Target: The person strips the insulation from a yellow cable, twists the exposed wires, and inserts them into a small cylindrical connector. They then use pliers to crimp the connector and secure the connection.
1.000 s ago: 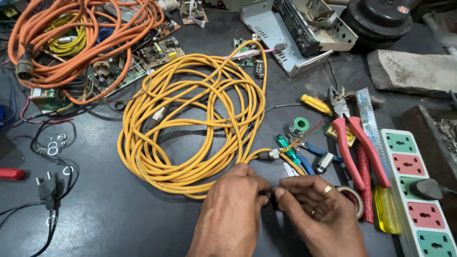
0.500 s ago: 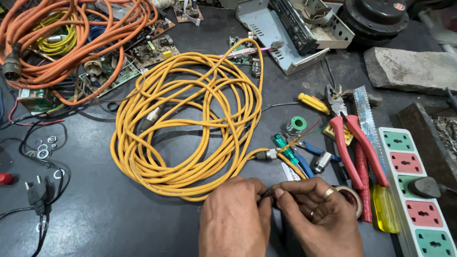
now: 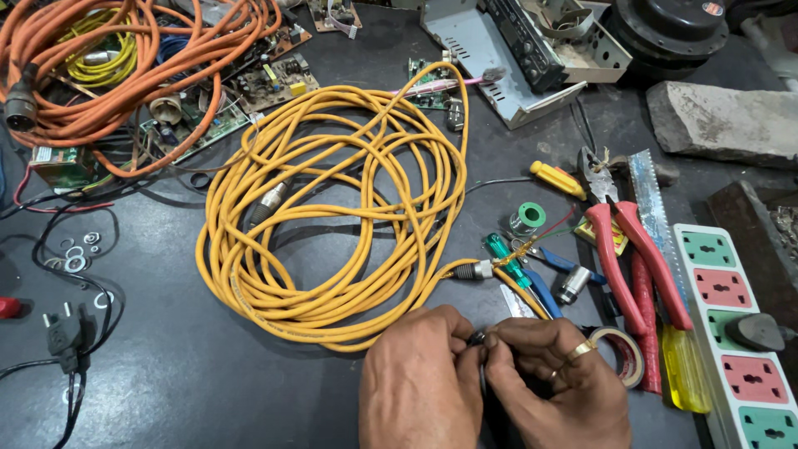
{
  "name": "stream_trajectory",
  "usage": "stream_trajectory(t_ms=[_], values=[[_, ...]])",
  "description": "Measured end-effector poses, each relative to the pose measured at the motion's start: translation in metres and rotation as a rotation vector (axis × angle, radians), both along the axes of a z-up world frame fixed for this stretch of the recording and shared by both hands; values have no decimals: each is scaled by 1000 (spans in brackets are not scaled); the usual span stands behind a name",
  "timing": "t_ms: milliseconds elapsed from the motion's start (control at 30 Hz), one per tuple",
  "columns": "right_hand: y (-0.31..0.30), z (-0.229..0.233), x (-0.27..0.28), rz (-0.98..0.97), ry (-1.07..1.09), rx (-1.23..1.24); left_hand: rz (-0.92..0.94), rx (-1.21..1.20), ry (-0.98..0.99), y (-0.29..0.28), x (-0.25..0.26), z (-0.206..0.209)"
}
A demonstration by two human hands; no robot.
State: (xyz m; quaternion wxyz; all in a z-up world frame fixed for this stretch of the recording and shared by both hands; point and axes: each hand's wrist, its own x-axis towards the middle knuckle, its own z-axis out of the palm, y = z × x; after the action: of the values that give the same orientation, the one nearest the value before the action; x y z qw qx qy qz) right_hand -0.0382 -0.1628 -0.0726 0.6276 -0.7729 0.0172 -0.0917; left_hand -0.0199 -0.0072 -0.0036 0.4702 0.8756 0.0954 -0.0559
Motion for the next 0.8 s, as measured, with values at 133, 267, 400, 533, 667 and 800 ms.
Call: stream_trajectory(t_ms=[133, 267, 400, 533, 667, 800], values=[[3, -1, -2, 5, -70, -36, -27, -22, 139, 0, 3, -1], [4, -1, -3, -26, -61, -57, -21, -23, 184, -1, 4, 1], [6, -3, -2, -11, -119, -46, -19, 0, 128, 0, 4, 3], [8, -5, -2, -41, -148, -78, 1, -14, 205, 1, 5, 8], [11, -3, -3, -58, -164, -91, 13, -45, 237, 1, 6, 13], [9, 1, -4, 5, -211, -100, -8, -44, 290, 3, 9, 17]])
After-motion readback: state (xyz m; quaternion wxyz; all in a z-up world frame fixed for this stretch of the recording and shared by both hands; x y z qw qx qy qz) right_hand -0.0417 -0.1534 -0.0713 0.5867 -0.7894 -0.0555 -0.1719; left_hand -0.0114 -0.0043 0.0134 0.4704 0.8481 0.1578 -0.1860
